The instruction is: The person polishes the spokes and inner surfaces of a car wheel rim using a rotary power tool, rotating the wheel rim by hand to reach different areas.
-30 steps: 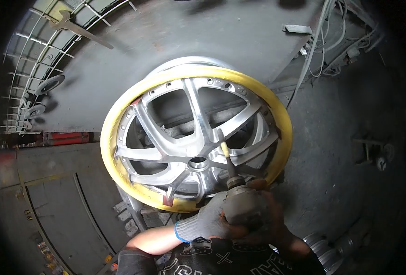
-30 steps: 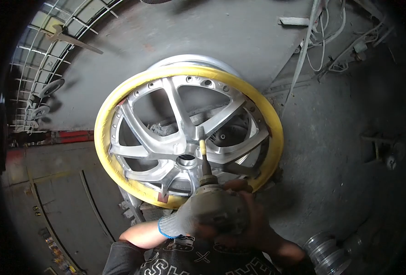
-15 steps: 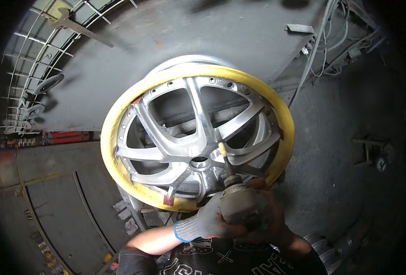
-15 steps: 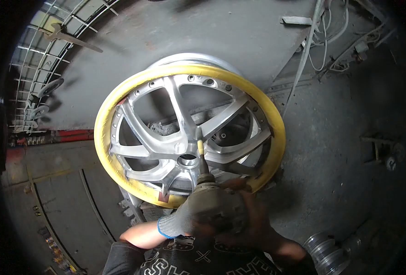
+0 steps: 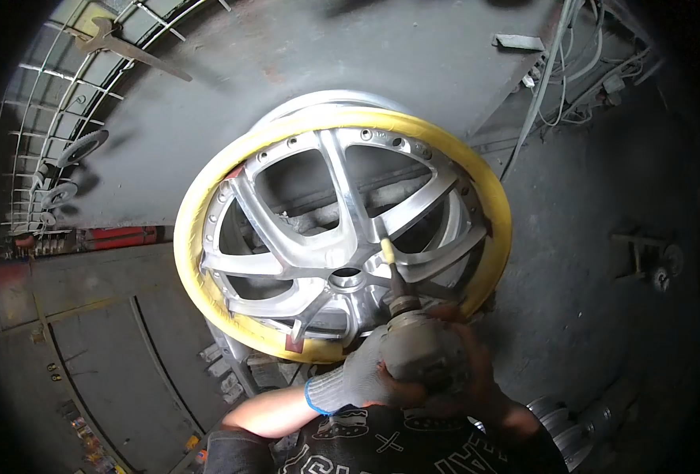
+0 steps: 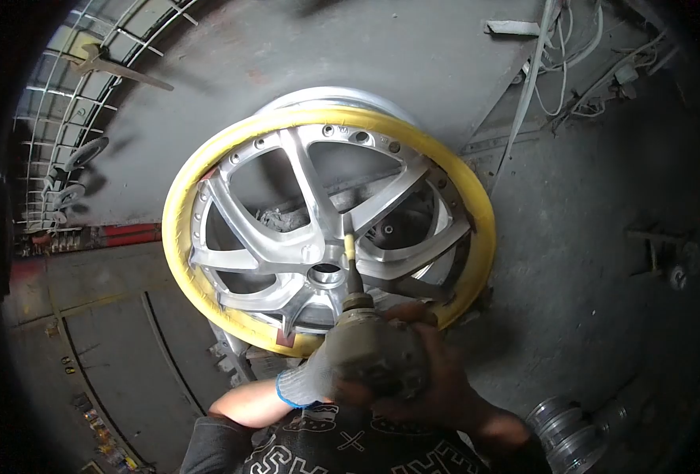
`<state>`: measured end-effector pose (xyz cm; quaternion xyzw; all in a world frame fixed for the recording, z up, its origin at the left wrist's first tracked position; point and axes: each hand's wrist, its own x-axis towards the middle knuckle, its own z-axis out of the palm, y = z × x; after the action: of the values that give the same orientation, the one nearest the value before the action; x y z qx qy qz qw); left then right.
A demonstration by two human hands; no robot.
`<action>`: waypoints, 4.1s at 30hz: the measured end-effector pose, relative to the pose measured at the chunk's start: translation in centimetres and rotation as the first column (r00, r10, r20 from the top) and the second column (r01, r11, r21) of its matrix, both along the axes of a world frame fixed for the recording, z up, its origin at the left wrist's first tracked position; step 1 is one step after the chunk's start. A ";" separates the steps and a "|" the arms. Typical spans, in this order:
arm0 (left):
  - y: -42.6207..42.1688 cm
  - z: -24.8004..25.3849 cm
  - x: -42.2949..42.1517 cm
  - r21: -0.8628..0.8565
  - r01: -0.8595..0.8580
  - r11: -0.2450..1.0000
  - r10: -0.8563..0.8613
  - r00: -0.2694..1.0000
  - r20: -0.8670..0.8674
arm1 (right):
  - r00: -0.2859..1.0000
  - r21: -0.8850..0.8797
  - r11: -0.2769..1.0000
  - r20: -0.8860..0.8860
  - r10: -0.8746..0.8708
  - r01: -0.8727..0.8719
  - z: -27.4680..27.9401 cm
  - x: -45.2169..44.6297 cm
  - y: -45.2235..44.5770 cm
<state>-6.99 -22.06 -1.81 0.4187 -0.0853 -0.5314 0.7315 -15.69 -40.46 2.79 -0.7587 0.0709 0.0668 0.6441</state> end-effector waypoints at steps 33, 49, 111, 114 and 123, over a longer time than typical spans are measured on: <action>-0.9 -7.6 -6.4 0.070 -0.346 0.935 0.353 0.909 -0.222 | 0.996 0.070 0.995 0.049 -0.071 0.067 0.3 1.6 0.6; 0.0 -2.0 -0.2 -0.048 -0.043 0.998 0.035 0.988 -0.153 | 0.992 -0.094 0.992 0.079 0.093 -0.085 0.0 2.0 -0.5; -7.1 -0.2 2.5 -0.034 -0.011 0.999 0.002 0.967 -0.255 | 0.976 0.099 0.979 0.105 -0.191 0.181 0.6 2.0 -6.2; -8.7 -1.4 2.8 -0.110 0.055 0.992 -0.076 0.977 -0.200 | 0.977 0.055 0.979 0.079 -0.200 0.196 0.4 2.2 -7.0; -8.4 3.0 4.1 -0.134 0.073 0.988 -0.074 0.997 0.001 | 0.981 -0.001 0.987 0.110 -0.162 0.163 1.1 3.0 -6.7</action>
<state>-2.92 -30.47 1.19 0.3641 -0.1349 -0.5519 0.7380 -12.66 -47.14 3.86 -0.7560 0.0977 -0.0280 0.6466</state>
